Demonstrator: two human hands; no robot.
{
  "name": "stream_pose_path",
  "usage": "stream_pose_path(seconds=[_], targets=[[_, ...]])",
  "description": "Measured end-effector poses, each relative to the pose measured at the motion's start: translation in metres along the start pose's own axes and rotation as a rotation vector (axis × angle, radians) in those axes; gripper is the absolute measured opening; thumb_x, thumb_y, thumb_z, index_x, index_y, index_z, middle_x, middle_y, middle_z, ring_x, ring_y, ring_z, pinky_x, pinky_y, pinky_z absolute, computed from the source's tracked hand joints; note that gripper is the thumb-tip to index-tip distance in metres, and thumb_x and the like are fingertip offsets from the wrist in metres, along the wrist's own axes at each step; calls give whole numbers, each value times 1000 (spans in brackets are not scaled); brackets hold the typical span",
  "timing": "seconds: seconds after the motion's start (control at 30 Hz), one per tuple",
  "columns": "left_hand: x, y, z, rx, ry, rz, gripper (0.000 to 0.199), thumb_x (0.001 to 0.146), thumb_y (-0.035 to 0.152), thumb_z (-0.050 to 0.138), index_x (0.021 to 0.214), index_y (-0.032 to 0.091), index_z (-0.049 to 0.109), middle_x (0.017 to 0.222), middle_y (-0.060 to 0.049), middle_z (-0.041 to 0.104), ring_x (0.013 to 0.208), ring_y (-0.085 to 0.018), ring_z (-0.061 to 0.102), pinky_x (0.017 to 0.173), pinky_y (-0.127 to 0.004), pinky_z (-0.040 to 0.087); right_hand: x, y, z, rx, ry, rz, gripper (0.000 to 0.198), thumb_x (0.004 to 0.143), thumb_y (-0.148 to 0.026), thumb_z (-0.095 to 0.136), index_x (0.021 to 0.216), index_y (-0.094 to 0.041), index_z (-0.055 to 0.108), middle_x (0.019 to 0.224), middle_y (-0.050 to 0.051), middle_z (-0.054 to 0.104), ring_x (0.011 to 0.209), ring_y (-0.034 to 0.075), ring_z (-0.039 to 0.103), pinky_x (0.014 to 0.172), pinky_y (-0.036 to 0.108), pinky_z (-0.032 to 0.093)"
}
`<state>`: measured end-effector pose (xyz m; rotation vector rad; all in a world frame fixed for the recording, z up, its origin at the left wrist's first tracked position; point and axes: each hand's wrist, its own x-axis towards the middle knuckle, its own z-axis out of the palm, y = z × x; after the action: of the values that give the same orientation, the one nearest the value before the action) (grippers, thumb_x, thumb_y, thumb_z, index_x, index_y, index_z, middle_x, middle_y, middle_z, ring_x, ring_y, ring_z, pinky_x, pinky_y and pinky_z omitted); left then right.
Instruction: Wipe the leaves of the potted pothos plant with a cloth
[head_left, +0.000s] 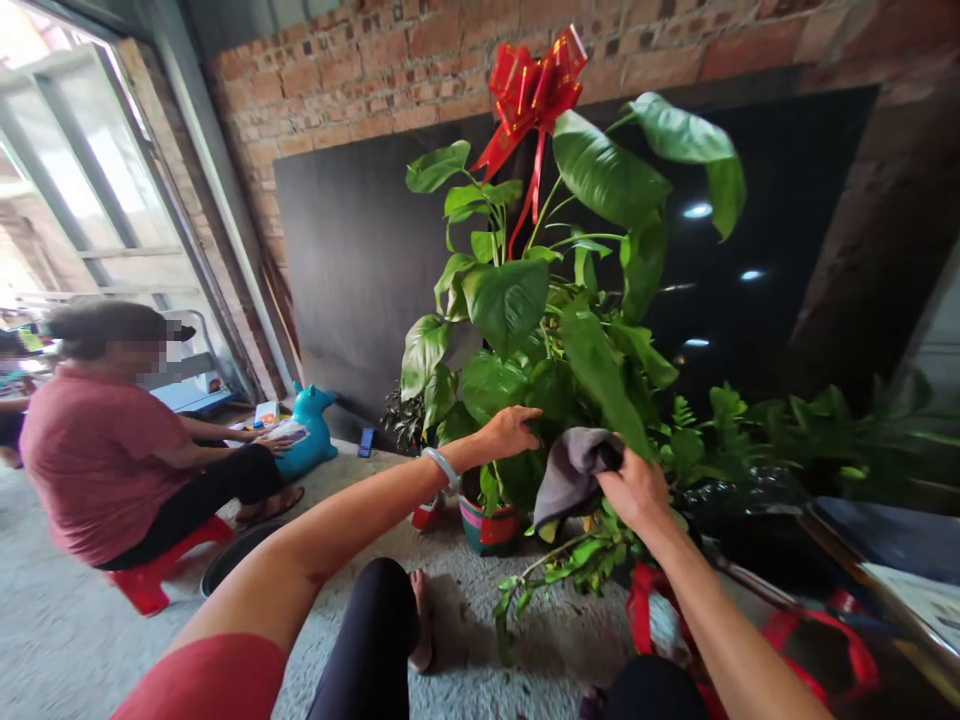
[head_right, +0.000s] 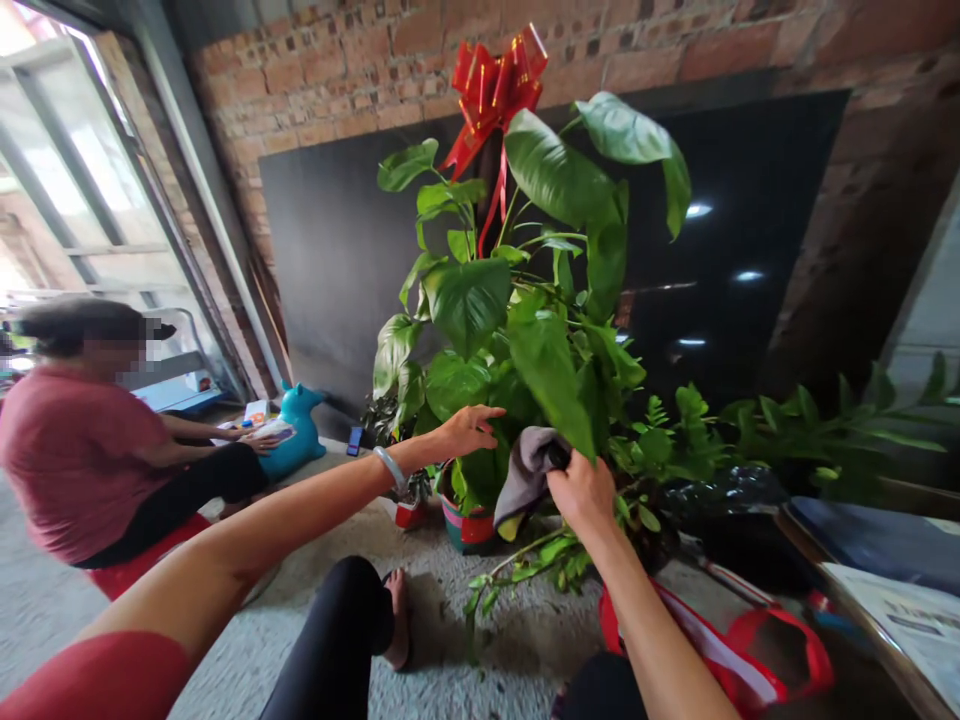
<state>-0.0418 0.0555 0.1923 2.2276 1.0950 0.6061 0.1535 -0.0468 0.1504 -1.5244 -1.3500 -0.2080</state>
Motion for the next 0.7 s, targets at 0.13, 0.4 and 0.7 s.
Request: stream_pose_path(seconds=[0.13,0.4,0.7], targets=[[-5,-8,2,-67,-27,-57,69,74,15,71,143,13,61,101,-7,75,88,-18,69,75,-26,54,31,2,-25,12,243,39,22,67,-39,57,86,-27,58,80,11,68,85,34,66,81,48,51],[-23,-13,17,-56,-61,146,46,67,6,67,111,14,78,126,-10,72,107,-23,65,91,-30,54,2,-20,-2,149,-48,86,19,62,-38,56,77,-27,61,69,8,67,72,33,68,68,43,51],[-83,-75,14,5,5,-124,44,74,11,64,115,18,79,106,-7,72,97,-21,67,85,-30,55,-31,-37,-41,365,114,77,25,69,-36,71,89,-24,65,81,0,69,75,21,62,71,32,49]])
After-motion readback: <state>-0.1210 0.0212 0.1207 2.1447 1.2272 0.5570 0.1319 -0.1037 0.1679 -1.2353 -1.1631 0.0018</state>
